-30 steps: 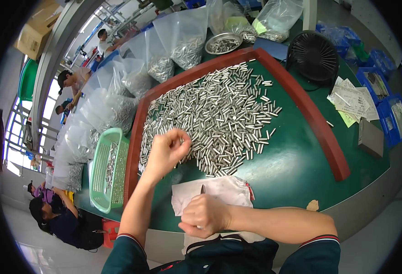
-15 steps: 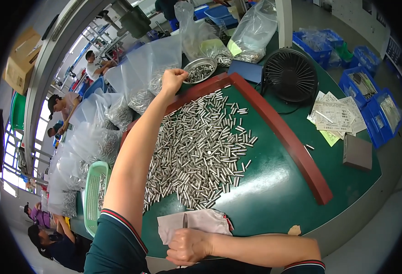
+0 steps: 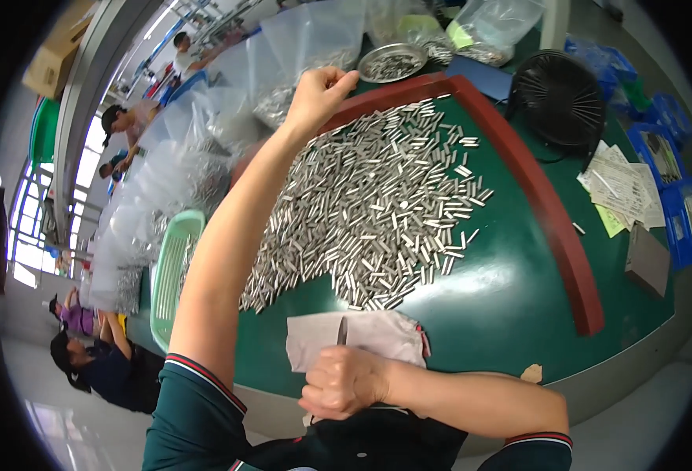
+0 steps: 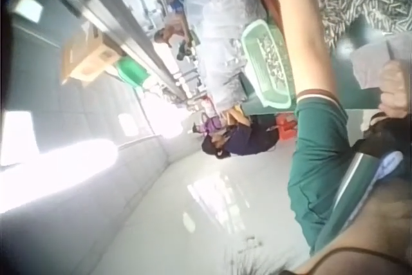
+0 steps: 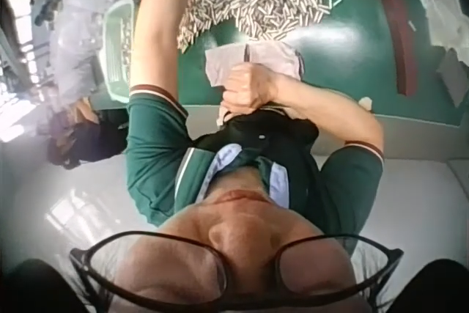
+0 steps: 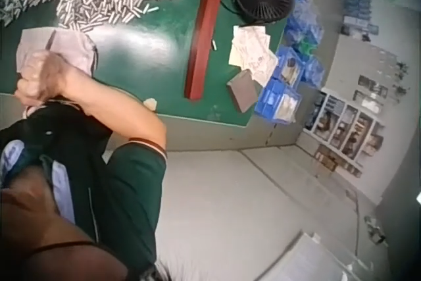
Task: Inspecting and cleaning small metal pins at a manufacturing workstation and placing them into a sorting basket.
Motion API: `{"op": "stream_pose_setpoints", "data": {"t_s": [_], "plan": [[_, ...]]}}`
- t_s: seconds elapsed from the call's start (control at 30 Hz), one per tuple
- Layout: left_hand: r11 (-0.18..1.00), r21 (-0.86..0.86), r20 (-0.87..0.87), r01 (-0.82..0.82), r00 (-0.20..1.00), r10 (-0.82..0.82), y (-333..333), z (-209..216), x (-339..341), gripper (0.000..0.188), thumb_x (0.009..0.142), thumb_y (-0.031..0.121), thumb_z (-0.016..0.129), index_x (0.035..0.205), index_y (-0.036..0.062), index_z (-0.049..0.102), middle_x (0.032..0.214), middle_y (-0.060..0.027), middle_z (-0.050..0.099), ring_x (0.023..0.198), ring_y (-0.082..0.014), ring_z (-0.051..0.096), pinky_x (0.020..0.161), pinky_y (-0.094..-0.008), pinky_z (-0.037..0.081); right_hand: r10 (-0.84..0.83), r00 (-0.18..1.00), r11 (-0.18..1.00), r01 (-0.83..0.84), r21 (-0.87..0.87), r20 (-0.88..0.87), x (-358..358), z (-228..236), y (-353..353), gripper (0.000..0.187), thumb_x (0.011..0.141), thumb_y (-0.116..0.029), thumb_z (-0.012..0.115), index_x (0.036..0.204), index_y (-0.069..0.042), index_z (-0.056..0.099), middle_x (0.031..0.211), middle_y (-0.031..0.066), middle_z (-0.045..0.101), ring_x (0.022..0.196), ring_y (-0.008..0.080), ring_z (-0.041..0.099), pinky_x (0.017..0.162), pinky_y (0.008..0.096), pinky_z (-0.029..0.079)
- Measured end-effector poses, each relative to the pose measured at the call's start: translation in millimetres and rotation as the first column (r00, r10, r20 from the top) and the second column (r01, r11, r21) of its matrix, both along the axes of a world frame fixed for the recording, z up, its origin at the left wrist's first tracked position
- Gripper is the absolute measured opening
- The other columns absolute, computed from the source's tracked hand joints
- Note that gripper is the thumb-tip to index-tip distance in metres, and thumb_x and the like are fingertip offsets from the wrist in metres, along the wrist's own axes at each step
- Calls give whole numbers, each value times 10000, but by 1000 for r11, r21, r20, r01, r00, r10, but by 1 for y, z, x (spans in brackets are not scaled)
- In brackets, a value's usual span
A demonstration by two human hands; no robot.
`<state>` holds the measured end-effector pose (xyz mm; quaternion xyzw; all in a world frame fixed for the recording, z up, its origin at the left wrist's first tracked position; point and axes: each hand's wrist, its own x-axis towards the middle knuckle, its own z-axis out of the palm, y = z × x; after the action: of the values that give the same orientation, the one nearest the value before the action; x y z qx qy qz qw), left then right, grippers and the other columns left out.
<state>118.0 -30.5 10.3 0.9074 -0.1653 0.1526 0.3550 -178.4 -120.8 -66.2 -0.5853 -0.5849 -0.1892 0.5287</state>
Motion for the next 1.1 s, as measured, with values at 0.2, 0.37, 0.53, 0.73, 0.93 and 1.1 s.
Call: {"op": "stream_pose_setpoints", "data": {"t_s": [0.2,0.37,0.53,0.73,0.93,1.1], "plan": [[920,389,-91,40,996,-5,96,51,-142,338,865,274,479,729,-28,547,539,-66,411,531,-125,380,502,-301,330,11,997,998,-7,-55,72,5,9,-4,365,614,-166,637,452,-124,313,463,-16,296,383,134,341,383,270,245],[802,549,-140,-236,920,366,211,70,-230,303,859,254,464,794,-25,563,656,-139,540,637,-195,508,615,-329,399,-20,990,997,31,-76,139,7,17,-5,340,567,-142,636,455,-118,317,464,-9,284,377,145,338,383,272,239],[645,670,117,-368,910,398,278,53,-272,387,830,311,517,1147,89,500,1188,-150,482,1090,-300,464,900,-345,374,-55,991,998,58,-21,126,11,23,-9,309,530,-66,587,453,-94,290,450,17,275,362,172,310,374,297,226],[875,268,408,-403,870,276,214,34,-282,202,709,91,642,893,30,584,884,-110,569,850,-262,536,753,-334,416,-66,973,949,129,286,-223,19,25,-18,253,695,-22,450,489,-27,304,444,43,315,358,164,279,363,291,213],[985,173,135,17,990,-41,116,-16,-293,94,659,-9,635,737,21,592,738,-74,553,746,-218,530,672,-315,415,182,764,848,197,492,-619,28,36,-24,361,859,-100,349,511,-71,257,451,-7,264,425,87,214,424,263,205],[954,169,33,246,966,-255,71,-46,-279,78,663,55,648,728,54,606,739,-35,527,744,-205,491,701,-318,339,237,657,821,259,509,-716,31,32,-27,355,869,-95,341,524,-87,254,458,-10,261,431,80,208,428,254,214]]}}
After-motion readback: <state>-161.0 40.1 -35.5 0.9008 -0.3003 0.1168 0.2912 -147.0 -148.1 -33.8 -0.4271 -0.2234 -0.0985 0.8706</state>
